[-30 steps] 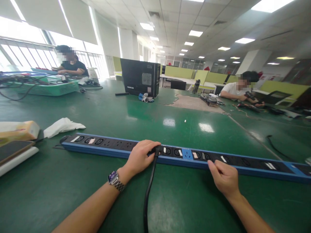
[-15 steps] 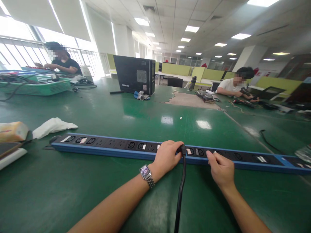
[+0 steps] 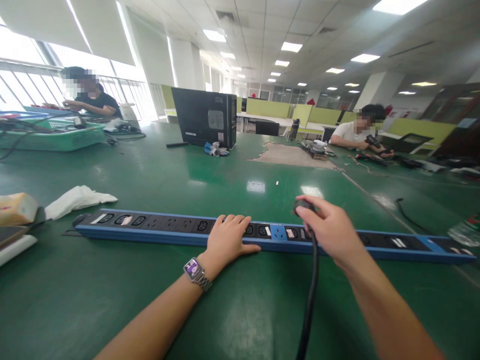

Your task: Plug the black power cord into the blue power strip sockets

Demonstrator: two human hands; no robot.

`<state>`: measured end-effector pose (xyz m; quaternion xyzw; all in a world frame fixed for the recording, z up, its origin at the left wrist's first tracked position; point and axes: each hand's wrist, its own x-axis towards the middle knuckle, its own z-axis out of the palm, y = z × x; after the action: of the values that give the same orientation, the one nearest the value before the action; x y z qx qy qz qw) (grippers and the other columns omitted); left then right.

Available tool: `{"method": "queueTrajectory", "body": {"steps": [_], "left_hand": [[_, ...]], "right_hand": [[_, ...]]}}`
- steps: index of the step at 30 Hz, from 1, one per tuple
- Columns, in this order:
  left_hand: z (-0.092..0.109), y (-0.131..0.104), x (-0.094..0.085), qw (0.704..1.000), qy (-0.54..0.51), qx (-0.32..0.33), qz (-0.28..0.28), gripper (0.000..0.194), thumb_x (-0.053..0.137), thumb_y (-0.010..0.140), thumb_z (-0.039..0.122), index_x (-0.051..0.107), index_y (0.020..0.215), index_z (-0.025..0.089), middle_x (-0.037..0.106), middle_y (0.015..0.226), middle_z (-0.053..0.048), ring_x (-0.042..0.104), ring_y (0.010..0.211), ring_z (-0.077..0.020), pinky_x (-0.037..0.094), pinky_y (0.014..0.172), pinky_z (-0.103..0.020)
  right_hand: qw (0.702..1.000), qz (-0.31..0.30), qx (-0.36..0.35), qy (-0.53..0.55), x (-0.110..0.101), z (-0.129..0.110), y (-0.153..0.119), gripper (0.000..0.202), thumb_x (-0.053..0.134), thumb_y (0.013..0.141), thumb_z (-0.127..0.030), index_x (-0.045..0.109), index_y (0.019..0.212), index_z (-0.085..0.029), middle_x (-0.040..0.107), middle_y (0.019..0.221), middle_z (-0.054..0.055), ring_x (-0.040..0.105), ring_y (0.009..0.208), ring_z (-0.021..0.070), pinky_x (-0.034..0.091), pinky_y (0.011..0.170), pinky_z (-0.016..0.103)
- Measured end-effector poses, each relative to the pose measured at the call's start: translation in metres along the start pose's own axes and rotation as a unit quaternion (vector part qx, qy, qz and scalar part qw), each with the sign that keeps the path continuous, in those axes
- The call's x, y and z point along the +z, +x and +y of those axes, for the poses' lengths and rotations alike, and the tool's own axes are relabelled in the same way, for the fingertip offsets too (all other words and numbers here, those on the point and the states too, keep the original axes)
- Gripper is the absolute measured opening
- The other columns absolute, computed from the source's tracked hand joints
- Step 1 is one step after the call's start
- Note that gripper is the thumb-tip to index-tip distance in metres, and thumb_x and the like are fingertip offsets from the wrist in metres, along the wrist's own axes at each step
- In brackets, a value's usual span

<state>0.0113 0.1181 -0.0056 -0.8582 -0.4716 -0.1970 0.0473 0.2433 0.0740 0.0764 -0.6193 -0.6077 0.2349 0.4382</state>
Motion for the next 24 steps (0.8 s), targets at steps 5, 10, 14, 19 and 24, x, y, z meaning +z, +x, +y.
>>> {"method": "queueTrajectory", "body": {"steps": [5,10,14,19,24], "left_hand": [[-0.005,0.001,-0.007,1.0,-0.024,-0.002,-0.016,0.081,0.07,0.069,0.064,0.052,0.134,0.02,0.059,0.134,-0.015,0.056,0.12,-0.0316,0.038,0.103,-0.045],[-0.05,-0.01,-0.023,0.997,-0.032,-0.037,-0.066,0.081,0.069,0.066,0.069,0.06,0.128,0.018,0.065,0.127,-0.015,0.059,0.116,-0.0326,0.041,0.102,-0.045],[-0.087,-0.021,-0.03,0.994,-0.018,-0.083,-0.074,0.092,0.068,0.056,0.077,0.061,0.128,0.02,0.067,0.124,-0.015,0.06,0.115,-0.0333,0.04,0.102,-0.046],[-0.093,-0.024,-0.031,0.993,-0.001,-0.089,-0.08,0.088,0.064,0.059,0.079,0.063,0.125,0.021,0.068,0.12,-0.014,0.061,0.11,-0.0326,0.04,0.099,-0.046],[-0.086,-0.025,-0.032,0.995,0.009,-0.072,-0.075,0.082,0.059,0.063,0.08,0.064,0.119,0.02,0.07,0.113,-0.012,0.062,0.104,-0.0314,0.04,0.095,-0.046]], "right_hand": [[0.992,0.009,0.011,-0.126,-0.046,0.04,0.002,0.036,0.056,0.078,-0.046,0.075,0.092,-0.018,0.074,0.092,0.008,0.067,0.087,0.0251,0.051,0.075,0.033],[0.971,-0.045,-0.019,-0.235,-0.059,0.099,0.011,0.038,0.05,0.083,-0.047,0.077,0.089,-0.02,0.074,0.1,0.009,0.068,0.094,0.0281,0.051,0.083,0.037],[0.954,-0.097,-0.039,-0.283,-0.066,0.098,0.017,0.038,0.051,0.082,-0.048,0.077,0.093,-0.022,0.074,0.102,0.008,0.068,0.093,0.0276,0.05,0.083,0.036],[0.932,-0.18,-0.013,-0.314,-0.063,0.093,0.021,0.038,0.047,0.084,-0.046,0.075,0.095,-0.023,0.074,0.08,0.006,0.067,0.072,0.0237,0.049,0.069,0.032],[0.95,-0.04,0.0,-0.311,-0.072,0.061,0.022,0.044,0.05,0.08,-0.05,0.074,0.098,-0.018,0.062,0.053,0.003,0.058,0.05,0.0209,0.043,0.054,0.031]]}}
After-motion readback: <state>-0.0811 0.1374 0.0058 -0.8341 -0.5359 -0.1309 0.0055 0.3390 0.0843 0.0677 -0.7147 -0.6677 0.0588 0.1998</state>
